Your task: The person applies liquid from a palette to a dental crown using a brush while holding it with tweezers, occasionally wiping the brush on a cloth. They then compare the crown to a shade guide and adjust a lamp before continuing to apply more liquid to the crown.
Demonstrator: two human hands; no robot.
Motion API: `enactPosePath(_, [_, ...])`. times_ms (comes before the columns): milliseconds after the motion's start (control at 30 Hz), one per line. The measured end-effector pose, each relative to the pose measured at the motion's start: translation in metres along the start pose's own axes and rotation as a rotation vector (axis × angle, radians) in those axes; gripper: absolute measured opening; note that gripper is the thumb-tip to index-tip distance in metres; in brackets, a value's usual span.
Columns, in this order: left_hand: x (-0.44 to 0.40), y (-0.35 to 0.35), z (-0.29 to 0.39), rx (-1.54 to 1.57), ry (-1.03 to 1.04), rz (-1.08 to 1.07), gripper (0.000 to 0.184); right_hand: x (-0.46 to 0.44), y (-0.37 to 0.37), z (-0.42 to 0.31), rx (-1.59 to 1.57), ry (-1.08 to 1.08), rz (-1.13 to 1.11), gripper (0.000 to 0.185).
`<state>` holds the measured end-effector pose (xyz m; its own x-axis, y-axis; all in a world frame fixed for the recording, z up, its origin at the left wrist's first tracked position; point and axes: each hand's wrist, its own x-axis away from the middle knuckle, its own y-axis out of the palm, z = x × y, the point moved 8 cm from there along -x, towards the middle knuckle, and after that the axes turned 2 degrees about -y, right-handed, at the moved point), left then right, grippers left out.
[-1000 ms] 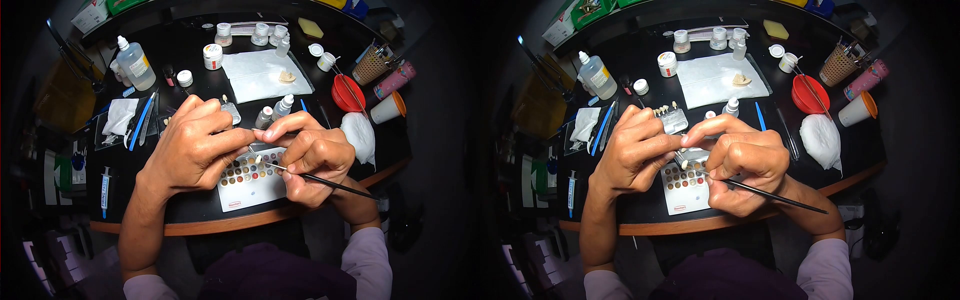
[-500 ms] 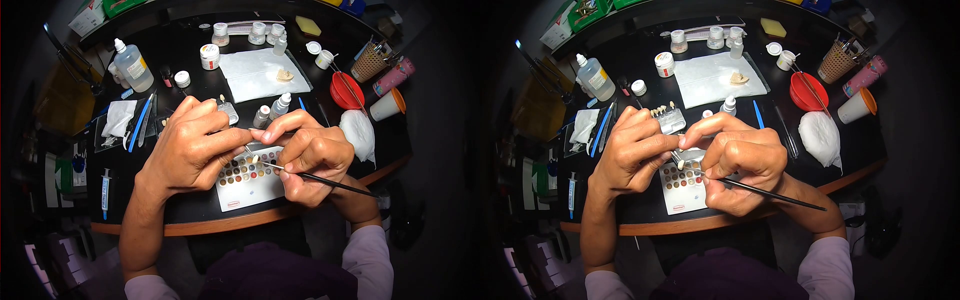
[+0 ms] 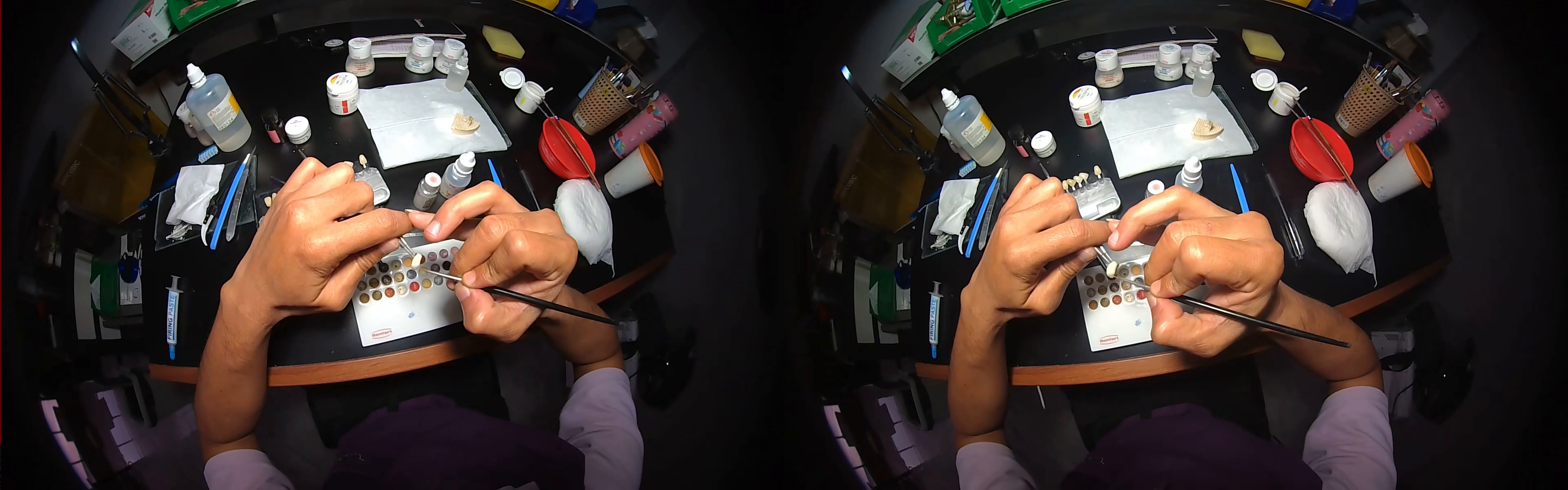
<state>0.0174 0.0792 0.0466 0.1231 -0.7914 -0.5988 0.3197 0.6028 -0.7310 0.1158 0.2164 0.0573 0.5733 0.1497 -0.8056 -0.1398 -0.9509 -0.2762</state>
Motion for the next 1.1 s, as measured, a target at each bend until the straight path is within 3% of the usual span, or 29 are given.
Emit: enactPosePath(1100, [-0.0013, -0.0026, 0.0019, 0.003, 0.025, 0.013, 0.028, 0.0017, -0.0024, 0.0014, -0.027, -0.013, 0.059, 0.017])
